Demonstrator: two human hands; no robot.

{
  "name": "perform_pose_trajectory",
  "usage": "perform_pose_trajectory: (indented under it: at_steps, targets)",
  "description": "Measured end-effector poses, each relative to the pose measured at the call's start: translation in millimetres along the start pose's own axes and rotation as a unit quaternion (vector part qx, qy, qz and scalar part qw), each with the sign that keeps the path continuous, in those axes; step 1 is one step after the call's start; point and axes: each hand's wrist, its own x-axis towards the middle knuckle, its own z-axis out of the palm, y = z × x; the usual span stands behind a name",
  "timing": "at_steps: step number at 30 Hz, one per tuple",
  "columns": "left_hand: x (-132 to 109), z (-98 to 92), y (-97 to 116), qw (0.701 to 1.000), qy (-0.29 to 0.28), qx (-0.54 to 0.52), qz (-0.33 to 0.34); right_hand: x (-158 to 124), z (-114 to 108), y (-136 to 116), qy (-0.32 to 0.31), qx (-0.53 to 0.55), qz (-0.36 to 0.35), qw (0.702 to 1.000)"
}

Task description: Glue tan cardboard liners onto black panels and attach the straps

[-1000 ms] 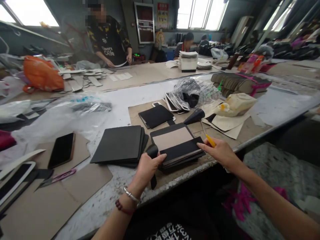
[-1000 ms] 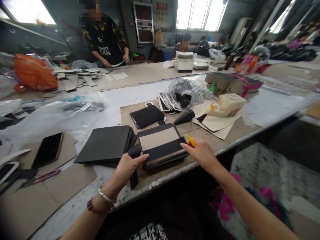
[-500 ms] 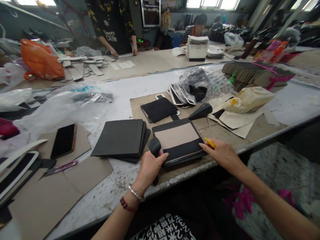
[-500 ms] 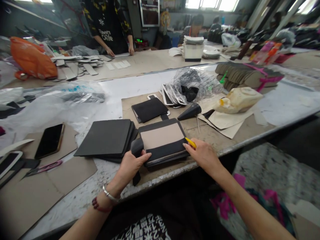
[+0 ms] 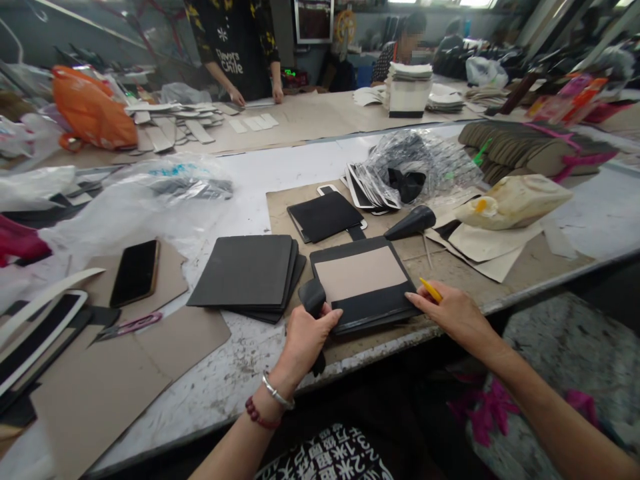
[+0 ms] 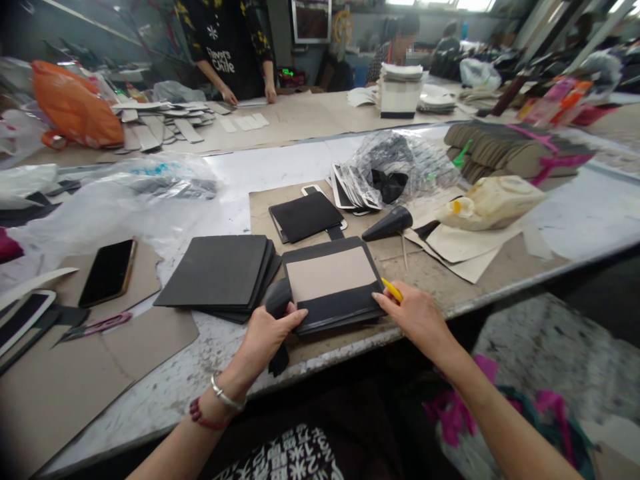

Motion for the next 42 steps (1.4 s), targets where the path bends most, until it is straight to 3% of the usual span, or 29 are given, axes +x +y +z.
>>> perform_pose_trajectory:
  at_steps: [8, 25, 42]
  targets:
    - [-3.7, 0.0, 2.8, 1.0, 0.001, -0.002, -0.003, -0.4, -1.2, -2.5, 0.005, -0.002, 0.002, 1.0]
    - [-4.6, 0.0, 8.0, 1.0, 0.018, -0.01, -0.024, -2.1, -9.2, -14.2, -0.052, 0.015, 0.05, 0.997]
    - [-1.8, -0.3, -3.8, 0.999, 0.003, 0.001, 0.038, 2.8, -5.5, -15.9, -0.023, 0.045, 0.073, 0.996]
